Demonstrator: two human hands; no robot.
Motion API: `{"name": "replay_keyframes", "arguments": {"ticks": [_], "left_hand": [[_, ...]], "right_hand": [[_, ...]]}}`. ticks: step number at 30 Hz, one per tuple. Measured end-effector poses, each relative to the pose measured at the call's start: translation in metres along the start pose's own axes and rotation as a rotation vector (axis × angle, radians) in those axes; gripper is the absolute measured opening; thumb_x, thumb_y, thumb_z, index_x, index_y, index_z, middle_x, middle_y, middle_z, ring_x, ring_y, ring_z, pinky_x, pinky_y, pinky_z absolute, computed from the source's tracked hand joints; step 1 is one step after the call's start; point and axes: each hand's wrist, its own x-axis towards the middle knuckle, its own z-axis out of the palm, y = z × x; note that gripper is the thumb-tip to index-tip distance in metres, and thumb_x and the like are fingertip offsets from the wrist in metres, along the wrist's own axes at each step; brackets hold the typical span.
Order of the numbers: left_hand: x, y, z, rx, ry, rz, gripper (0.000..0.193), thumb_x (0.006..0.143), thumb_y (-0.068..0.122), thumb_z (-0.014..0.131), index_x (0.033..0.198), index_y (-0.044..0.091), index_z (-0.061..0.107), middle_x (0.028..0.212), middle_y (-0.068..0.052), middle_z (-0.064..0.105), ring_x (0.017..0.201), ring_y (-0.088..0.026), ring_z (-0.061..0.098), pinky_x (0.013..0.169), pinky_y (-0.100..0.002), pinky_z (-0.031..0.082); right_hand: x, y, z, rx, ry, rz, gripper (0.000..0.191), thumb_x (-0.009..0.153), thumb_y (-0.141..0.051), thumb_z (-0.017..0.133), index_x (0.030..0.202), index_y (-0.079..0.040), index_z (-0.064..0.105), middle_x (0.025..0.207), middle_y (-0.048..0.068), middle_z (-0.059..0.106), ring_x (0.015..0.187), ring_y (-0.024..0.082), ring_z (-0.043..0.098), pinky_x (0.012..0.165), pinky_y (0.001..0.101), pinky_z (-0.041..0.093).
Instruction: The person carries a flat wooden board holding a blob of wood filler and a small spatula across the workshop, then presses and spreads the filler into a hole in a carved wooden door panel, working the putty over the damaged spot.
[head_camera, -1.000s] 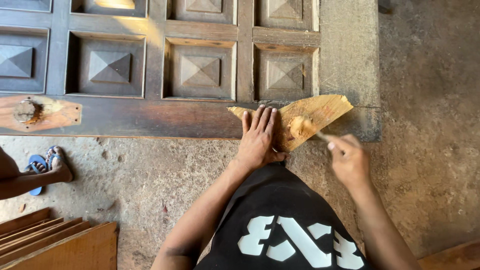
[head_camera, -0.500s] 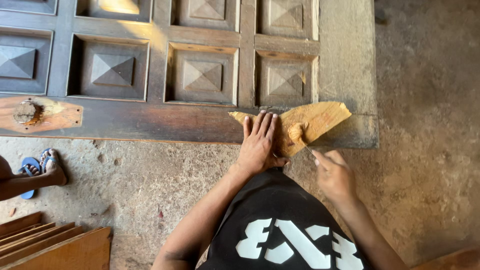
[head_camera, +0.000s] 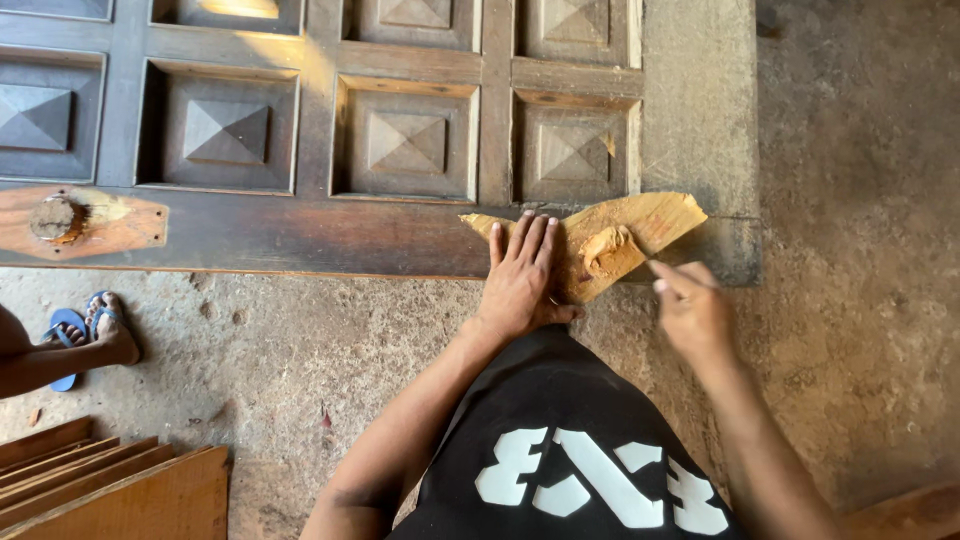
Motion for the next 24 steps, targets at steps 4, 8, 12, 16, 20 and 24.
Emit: {"name": "replay_keyframes", "arguments": {"ticks": [4, 8, 12, 16, 20, 24], "left_hand": [[0.002, 0.000, 0.000, 0.011, 0.005, 0.000, 0.140, 0.052, 0.066, 0.088, 0.155, -0.005, 0.024, 0.157, -0.023, 0.034, 0.152, -0.039, 0.022, 0.120, -0.067, 0.010], [0.001, 0.002, 0.001, 0.026, -0.005, -0.010, 0.142, 0.052, 0.068, 0.088, 0.155, -0.005, 0.024, 0.158, -0.022, 0.034, 0.152, -0.038, 0.021, 0.121, -0.067, 0.009], [0.002, 0.002, 0.001, 0.024, -0.021, -0.020, 0.142, 0.053, 0.069, 0.087, 0.155, -0.004, 0.023, 0.159, -0.023, 0.032, 0.153, -0.039, 0.019, 0.122, -0.066, 0.008], [0.004, 0.003, 0.001, 0.066, -0.073, -0.031, 0.144, 0.052, 0.070, 0.087, 0.156, -0.005, 0.021, 0.158, -0.024, 0.030, 0.152, -0.039, 0.017, 0.120, -0.066, 0.006], [0.003, 0.001, 0.001, 0.033, -0.042, -0.020, 0.143, 0.052, 0.070, 0.087, 0.155, -0.005, 0.022, 0.159, -0.024, 0.030, 0.153, -0.039, 0.018, 0.121, -0.066, 0.007], [0.002, 0.000, 0.001, 0.041, -0.032, -0.021, 0.142, 0.053, 0.069, 0.087, 0.156, -0.005, 0.023, 0.159, -0.023, 0.032, 0.153, -0.038, 0.019, 0.121, -0.066, 0.007]], "right_hand": [[-0.009, -0.016, 0.000, -0.009, -0.168, 0.149, 0.028, 0.098, -0.009, 0.062, 0.122, -0.013, 0.075, 0.097, 0.001, 0.066, 0.050, 0.007, 0.043, 0.035, 0.0209, 0.036], [-0.010, -0.024, -0.001, 0.004, -0.118, 0.220, 0.028, 0.101, -0.011, 0.062, 0.126, -0.015, 0.073, 0.098, 0.002, 0.065, 0.051, 0.008, 0.042, 0.035, 0.0218, 0.036], [-0.008, -0.030, -0.001, -0.154, -0.112, 0.041, 0.036, 0.097, -0.008, 0.063, 0.132, -0.013, 0.070, 0.096, 0.004, 0.065, 0.052, 0.007, 0.042, 0.036, 0.0195, 0.037], [-0.010, -0.031, -0.002, -0.059, -0.200, 0.313, 0.030, 0.099, -0.009, 0.061, 0.124, -0.019, 0.075, 0.100, -0.001, 0.062, 0.050, 0.010, 0.042, 0.035, 0.0232, 0.036], [-0.011, -0.027, 0.004, -0.078, -0.042, 0.025, 0.032, 0.097, -0.009, 0.066, 0.128, -0.014, 0.073, 0.096, 0.004, 0.064, 0.056, 0.007, 0.045, 0.038, 0.0201, 0.038], [-0.012, -0.021, 0.010, -0.054, -0.193, 0.363, 0.027, 0.099, -0.010, 0.062, 0.117, -0.021, 0.079, 0.100, 0.001, 0.067, 0.050, 0.010, 0.043, 0.036, 0.0240, 0.036]]}}
